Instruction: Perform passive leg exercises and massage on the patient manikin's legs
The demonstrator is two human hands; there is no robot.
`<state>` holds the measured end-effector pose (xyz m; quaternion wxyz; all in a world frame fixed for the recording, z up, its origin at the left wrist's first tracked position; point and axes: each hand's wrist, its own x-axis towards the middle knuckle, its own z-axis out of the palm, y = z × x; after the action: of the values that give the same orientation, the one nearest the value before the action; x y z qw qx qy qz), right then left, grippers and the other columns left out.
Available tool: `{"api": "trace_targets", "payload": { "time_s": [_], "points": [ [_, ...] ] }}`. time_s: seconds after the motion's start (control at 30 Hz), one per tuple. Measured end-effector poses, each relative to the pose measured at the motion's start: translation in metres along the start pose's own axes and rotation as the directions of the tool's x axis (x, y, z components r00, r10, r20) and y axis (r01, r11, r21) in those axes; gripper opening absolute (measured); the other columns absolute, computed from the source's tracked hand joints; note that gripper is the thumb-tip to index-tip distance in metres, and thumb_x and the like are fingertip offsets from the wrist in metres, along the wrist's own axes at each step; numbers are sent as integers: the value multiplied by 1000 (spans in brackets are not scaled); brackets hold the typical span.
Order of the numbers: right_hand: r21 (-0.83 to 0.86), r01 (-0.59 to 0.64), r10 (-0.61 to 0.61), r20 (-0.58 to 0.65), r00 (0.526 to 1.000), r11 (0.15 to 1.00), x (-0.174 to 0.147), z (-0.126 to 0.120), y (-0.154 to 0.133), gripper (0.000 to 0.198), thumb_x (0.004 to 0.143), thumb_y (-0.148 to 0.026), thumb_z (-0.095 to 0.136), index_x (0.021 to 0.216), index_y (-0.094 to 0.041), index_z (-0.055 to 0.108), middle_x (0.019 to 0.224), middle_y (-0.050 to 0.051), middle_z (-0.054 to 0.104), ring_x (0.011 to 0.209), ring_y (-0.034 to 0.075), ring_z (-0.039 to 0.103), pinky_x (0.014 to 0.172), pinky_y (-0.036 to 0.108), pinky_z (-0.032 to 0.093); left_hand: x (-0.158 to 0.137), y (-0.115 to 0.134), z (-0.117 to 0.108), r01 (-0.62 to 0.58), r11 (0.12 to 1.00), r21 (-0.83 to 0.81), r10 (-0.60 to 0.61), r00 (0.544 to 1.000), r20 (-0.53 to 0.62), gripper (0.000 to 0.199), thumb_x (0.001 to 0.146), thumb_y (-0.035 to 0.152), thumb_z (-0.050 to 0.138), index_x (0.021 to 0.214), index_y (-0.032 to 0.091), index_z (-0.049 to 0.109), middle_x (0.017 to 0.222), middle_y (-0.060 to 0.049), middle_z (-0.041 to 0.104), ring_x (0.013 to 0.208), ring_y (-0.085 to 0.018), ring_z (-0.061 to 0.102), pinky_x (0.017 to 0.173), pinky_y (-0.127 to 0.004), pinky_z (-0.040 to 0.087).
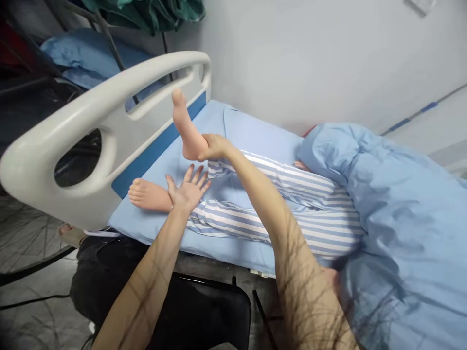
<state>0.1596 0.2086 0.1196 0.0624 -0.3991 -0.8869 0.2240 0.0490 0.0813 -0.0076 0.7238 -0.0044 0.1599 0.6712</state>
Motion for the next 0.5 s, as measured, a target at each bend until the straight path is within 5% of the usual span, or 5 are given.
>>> {"api": "trace_targets", "payload": {
  "time_s": [0.33, 0.5],
  "points": [
    [162, 15, 30, -273, 962, 987, -55, -144, -27, 24, 65, -20, 74, 87, -14, 67, 83, 3, 67, 76, 16, 63, 79, 34, 58, 6, 0, -1, -44, 982, 184, 59, 995, -78, 73, 84, 78, 32, 118, 22, 66, 137, -14, 57, 128, -30, 54, 100, -48, 49],
    [160, 92, -16, -421, 907, 983, -92, -210, -22, 22, 68, -21, 72, 88, -14, 68, 80, -6, 62, 93, 17, 66, 87, 32, 56, 5, -2, 1, -42, 972, 230, 59, 996, -66, 71, 84, 77, 34, 116, 23, 66, 137, -15, 57, 126, -30, 55, 98, -49, 50]
  ]
}}
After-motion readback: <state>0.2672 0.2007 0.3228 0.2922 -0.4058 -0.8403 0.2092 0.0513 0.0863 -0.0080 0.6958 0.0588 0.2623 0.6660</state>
